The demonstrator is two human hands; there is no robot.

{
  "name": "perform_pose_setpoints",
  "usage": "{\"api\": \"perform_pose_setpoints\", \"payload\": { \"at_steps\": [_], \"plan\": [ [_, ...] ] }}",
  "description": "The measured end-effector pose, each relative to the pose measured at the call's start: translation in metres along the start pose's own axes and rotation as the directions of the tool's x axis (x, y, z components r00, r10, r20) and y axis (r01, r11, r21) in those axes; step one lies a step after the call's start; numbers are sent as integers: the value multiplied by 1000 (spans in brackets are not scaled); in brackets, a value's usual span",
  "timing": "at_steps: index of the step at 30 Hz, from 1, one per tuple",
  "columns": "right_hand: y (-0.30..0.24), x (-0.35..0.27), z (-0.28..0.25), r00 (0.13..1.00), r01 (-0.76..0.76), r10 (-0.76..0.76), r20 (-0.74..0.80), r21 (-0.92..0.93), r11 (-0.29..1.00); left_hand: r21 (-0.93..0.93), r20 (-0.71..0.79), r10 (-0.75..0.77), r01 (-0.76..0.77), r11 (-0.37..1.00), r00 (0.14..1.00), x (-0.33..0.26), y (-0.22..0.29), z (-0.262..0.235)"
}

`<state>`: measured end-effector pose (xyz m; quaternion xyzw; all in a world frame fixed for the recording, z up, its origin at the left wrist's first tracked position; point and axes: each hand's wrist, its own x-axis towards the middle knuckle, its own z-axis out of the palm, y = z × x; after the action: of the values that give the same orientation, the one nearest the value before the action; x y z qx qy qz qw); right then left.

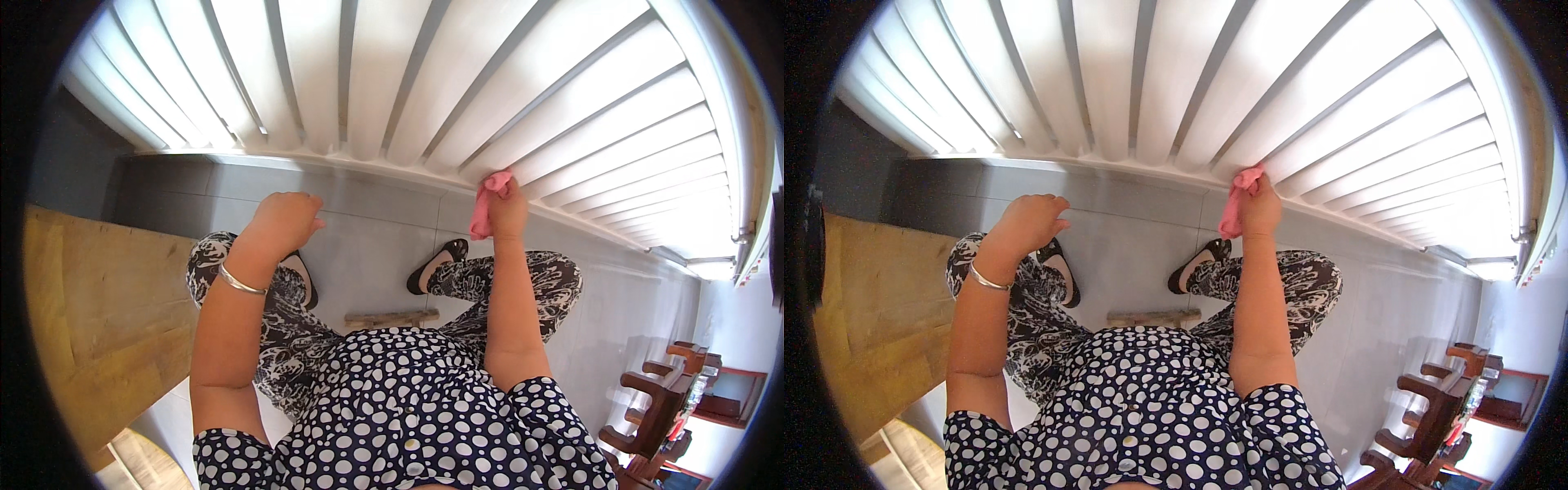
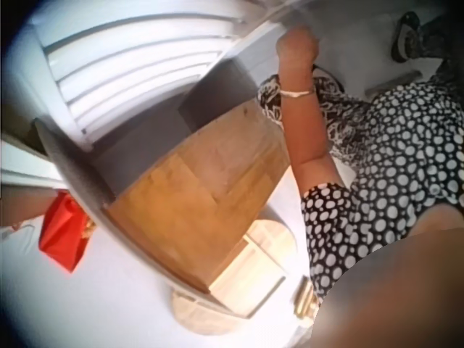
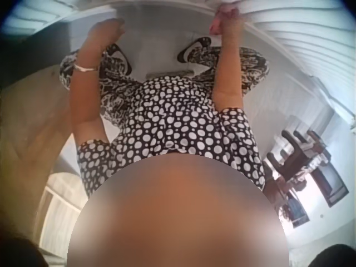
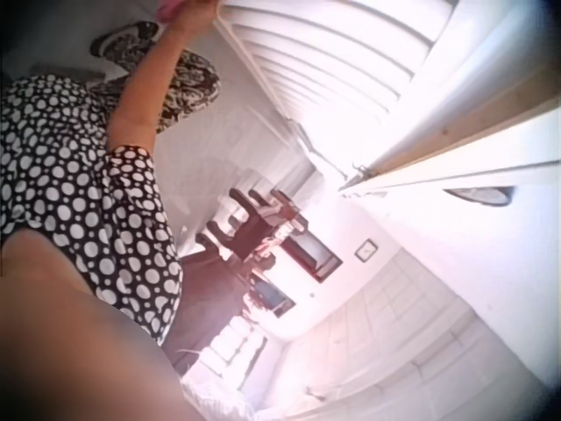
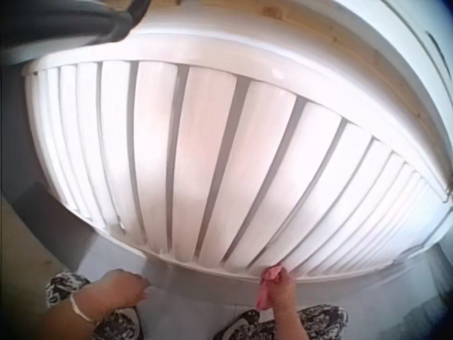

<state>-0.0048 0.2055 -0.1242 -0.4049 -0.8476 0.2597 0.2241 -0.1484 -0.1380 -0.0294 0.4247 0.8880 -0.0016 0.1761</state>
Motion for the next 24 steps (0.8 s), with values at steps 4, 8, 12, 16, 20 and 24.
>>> {"api": "perform_pose_setpoints", "payload": {
  "at_steps": [4, 8, 12, 16, 20, 24],
  "plan": [
    [22, 1, 15, 999, 31, -30, 43, -12, 999, 13, 13, 8, -9, 1000, 1000, -1, 6, -8],
    [23, 6, 12, 995, 68, -60, 85, -99, 993, 23, -27, 33, -33, 999, 999, -1, 5, -6],
    [20, 10, 5, 982, 135, -100, 163, -222, 966, 41, -81, 78, -75, 996, 994, -1, 1, 2],
    [5, 12, -9, 965, 144, -72, 254, -277, 950, 16, -91, 81, -80, 997, 993, -2, 1, -2],
    [-11, 8, -23, 938, 175, -68, 339, -296, 939, -3, -66, 26, -26, 1000, 998, 0, -6, 3],
    [-33, -21, -25, 898, 162, -65, 434, -191, 968, -4, -44, 9, -9, 1000, 999, 1, -8, 5]
  ]
}}
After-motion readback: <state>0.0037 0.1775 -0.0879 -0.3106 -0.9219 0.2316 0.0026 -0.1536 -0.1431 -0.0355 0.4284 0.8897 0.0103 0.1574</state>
